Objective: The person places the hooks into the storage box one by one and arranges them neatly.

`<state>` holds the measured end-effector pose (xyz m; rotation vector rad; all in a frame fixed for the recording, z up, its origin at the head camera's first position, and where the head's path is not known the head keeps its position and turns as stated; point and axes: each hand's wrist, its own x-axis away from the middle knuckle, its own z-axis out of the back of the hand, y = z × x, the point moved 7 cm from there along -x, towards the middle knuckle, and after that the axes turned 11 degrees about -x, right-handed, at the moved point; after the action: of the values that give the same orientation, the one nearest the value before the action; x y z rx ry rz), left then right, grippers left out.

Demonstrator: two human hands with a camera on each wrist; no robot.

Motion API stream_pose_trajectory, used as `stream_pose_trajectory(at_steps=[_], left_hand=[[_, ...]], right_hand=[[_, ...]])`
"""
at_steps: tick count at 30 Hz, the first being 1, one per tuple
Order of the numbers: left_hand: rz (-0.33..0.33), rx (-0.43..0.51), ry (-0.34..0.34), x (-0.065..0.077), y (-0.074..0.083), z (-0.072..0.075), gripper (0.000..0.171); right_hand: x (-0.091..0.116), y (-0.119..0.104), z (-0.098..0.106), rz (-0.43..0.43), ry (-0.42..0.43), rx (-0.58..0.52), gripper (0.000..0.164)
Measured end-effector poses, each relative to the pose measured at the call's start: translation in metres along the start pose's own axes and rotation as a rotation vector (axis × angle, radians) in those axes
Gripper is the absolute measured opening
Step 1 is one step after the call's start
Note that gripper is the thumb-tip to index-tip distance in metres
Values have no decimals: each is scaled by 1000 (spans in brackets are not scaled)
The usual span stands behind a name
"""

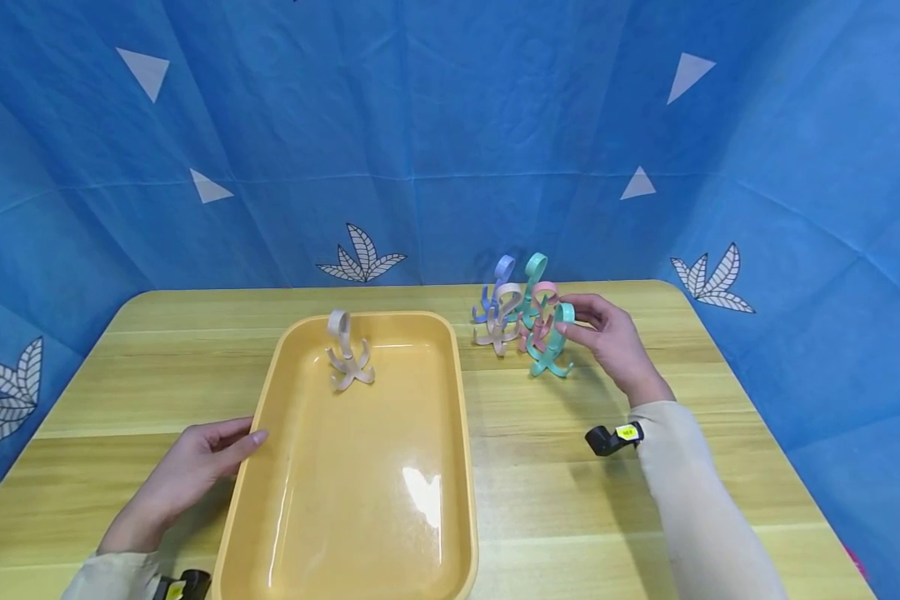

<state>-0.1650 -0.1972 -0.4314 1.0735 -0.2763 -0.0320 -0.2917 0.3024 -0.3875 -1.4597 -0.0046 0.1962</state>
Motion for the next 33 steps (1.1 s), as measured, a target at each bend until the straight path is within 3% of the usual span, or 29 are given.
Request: stream_pose_trajectory(at_steps=[15, 33], left_hand=[[17, -43, -15, -2, 0, 1, 56], [50, -24, -31, 0, 1, 2, 59]], right_hand=[[11, -21, 8, 21, 61, 18, 46], [27, -57, -20, 91, -25, 45, 40]])
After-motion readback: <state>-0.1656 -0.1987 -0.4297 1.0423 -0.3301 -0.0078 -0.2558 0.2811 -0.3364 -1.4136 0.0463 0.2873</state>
